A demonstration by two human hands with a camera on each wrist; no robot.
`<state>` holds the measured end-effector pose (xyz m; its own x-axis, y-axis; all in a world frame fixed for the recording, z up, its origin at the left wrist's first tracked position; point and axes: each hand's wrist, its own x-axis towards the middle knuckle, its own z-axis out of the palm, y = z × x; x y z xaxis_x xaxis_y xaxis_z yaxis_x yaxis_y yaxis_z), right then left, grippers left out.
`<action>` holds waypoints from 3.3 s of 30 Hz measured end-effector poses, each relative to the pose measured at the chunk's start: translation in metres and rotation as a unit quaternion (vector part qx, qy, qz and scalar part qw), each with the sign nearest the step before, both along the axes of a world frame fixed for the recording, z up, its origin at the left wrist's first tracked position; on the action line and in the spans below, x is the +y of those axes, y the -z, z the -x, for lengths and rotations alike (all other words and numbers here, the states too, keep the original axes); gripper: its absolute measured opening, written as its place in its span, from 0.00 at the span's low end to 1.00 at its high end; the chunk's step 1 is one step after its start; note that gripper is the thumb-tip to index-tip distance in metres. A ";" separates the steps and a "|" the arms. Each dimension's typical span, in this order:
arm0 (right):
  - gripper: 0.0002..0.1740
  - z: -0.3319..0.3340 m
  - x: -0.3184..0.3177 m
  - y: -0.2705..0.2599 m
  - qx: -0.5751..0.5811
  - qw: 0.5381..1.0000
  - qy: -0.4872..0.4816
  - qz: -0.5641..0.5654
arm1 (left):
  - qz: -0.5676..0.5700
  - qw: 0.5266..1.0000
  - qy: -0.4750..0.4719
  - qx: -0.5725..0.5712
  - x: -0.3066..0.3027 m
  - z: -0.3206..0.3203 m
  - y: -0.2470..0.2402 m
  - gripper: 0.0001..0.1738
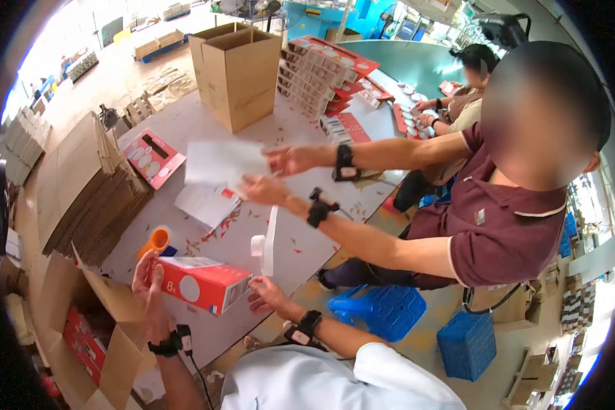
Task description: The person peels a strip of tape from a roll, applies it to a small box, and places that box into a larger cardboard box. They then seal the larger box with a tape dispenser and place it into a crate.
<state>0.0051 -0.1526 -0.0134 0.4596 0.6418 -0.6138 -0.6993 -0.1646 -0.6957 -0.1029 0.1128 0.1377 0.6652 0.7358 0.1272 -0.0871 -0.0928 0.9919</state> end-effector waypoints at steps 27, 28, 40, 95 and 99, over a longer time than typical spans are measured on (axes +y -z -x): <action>0.39 0.009 0.033 -0.160 -0.297 0.953 -0.029 -0.059 | 0.127 0.990 -0.057 -0.025 -0.051 0.028 -0.010 0.19; 0.38 0.004 0.037 -0.156 -0.339 0.939 -0.030 -0.057 | 0.143 0.987 -0.053 -0.041 -0.050 0.028 -0.012 0.19; 0.30 -0.005 0.046 -0.157 -0.361 0.928 -0.080 -0.049 | 0.157 0.985 -0.066 -0.036 -0.026 0.027 0.000 0.20; 0.16 -0.151 -0.012 -0.015 0.025 0.996 0.048 0.072 | 0.350 0.905 0.108 0.216 -0.177 -0.112 0.145 0.10; 0.22 -0.175 0.009 0.025 -0.010 0.994 0.030 0.108 | 0.366 0.893 0.108 0.238 -0.175 -0.093 0.164 0.09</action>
<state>0.1797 -0.1434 -0.0385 0.5063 0.4673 -0.7247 -0.6984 -0.2707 -0.6625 -0.0098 -0.0618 -0.0262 0.6527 0.3534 -0.6701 0.4236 0.5632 0.7095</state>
